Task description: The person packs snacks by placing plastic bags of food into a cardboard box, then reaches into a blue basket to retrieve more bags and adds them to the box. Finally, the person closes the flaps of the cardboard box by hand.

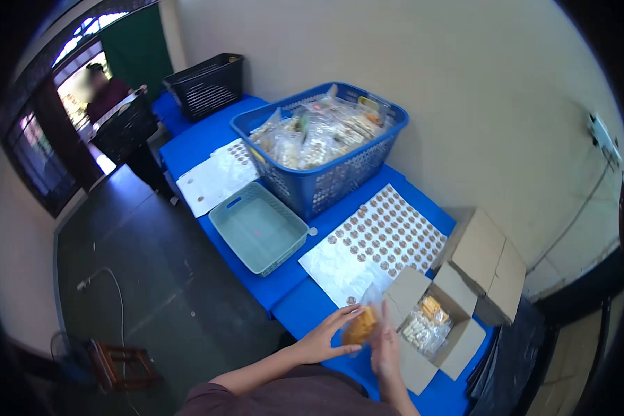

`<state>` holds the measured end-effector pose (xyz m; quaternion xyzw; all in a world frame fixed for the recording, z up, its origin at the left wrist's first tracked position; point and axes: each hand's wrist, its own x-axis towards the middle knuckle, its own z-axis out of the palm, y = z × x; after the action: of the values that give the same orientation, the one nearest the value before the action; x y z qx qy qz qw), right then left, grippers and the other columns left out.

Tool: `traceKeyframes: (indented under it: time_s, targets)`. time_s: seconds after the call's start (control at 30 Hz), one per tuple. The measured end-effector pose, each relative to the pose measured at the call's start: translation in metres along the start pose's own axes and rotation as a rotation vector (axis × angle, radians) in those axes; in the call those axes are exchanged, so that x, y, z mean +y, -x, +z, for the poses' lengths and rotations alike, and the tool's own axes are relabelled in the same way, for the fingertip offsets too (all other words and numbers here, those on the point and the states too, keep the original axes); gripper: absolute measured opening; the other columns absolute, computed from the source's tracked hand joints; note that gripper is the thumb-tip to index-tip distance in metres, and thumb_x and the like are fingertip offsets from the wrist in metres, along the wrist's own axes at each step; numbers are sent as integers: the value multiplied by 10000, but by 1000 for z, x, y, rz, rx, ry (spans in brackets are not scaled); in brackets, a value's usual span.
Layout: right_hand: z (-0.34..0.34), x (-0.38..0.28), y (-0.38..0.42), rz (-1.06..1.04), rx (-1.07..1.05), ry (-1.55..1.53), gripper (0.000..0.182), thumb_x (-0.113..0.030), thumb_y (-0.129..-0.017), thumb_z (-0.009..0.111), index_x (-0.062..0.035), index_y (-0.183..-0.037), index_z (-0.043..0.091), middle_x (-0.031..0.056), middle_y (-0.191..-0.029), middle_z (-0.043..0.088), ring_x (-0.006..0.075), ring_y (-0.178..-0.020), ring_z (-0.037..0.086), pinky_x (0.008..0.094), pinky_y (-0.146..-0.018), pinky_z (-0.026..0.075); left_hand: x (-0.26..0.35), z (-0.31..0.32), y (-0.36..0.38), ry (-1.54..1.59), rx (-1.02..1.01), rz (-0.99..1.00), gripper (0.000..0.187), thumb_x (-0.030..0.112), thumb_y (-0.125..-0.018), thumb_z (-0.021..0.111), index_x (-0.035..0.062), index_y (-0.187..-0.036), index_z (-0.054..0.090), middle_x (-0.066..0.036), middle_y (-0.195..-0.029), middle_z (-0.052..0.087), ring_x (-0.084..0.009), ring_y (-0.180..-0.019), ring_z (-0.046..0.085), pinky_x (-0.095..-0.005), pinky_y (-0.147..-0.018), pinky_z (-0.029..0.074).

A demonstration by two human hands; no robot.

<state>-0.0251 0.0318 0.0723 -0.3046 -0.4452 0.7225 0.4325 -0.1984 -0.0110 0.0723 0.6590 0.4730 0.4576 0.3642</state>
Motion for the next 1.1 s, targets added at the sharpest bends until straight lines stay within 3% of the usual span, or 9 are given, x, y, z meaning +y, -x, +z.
traceKeyframes:
  time_s: [0.1,0.2,0.3,0.43,0.47,0.7,0.87,0.93,1.1]
  targets:
    - [12,30,-16,42,-196,-37,656,-392,-972,433,-37,-1464,184,149,-1520,153,282,-1377,225,440,-1064,304,3,-5,17,73,240,-69,730,299,-779,735,81,-1382,386,-171,-1376,403,-315,-1321,343,-401,-1079,295]
    - [43,30,-26,-213,-112,578,709,-274,-939,538,-56,-1475,128,156,-1516,138,298,-1360,258,431,-1054,324,-8,-20,34,286,225,-198,614,172,-847,662,35,-1369,368,-135,-1229,522,-212,-1117,543,-323,-945,429]
    - [57,60,-35,-6,-128,212,701,-219,-928,559,-47,-1468,146,156,-1519,100,295,-1335,295,401,-1035,350,-15,-25,54,287,260,-328,527,179,-878,633,31,-1330,404,-99,-1136,572,-148,-1023,560,-299,-887,446]
    - [69,68,-33,288,-211,-47,527,-232,-921,583,-29,-1352,357,124,-1287,470,201,-1141,494,329,-953,406,-21,-21,62,384,398,-312,480,206,-913,597,8,-1308,411,-88,-1092,578,-117,-991,545,-286,-855,448]
    - [71,67,-30,271,-172,-39,374,-235,-927,578,-25,-1217,470,69,-1095,587,146,-998,567,298,-885,444,-24,-22,62,381,397,-309,480,206,-913,597,8,-1308,411,-88,-1092,578,-117,-991,545,-286,-855,448]
    - [56,74,-35,176,-28,13,265,-242,-967,509,-8,-1078,565,49,-991,626,104,-881,580,255,-800,461,-35,-19,51,614,367,-342,425,240,-971,491,6,-1317,410,-72,-1080,577,-90,-971,540,-262,-842,449]
    - [-11,78,-39,-52,297,262,311,-286,-975,489,-10,-1092,569,49,-984,612,99,-853,569,245,-765,462,-34,-21,33,395,186,-322,413,172,-980,460,45,-1370,408,-79,-1235,544,-97,-880,602,-227,-783,480]
    - [-59,35,-39,-147,733,439,375,-344,-973,472,-22,-1160,522,78,-1012,591,148,-920,568,285,-823,455,-27,-30,25,445,298,-205,381,131,-973,457,41,-1342,431,-96,-1333,495,-171,-994,623,-247,-823,481]
    - [-170,21,-30,-176,890,460,577,-348,-972,468,-7,-1394,274,181,-1302,456,256,-1177,472,351,-993,366,-39,-39,18,478,305,-284,322,91,-967,414,32,-1278,475,-110,-1337,485,-202,-1013,629,-298,-862,474]
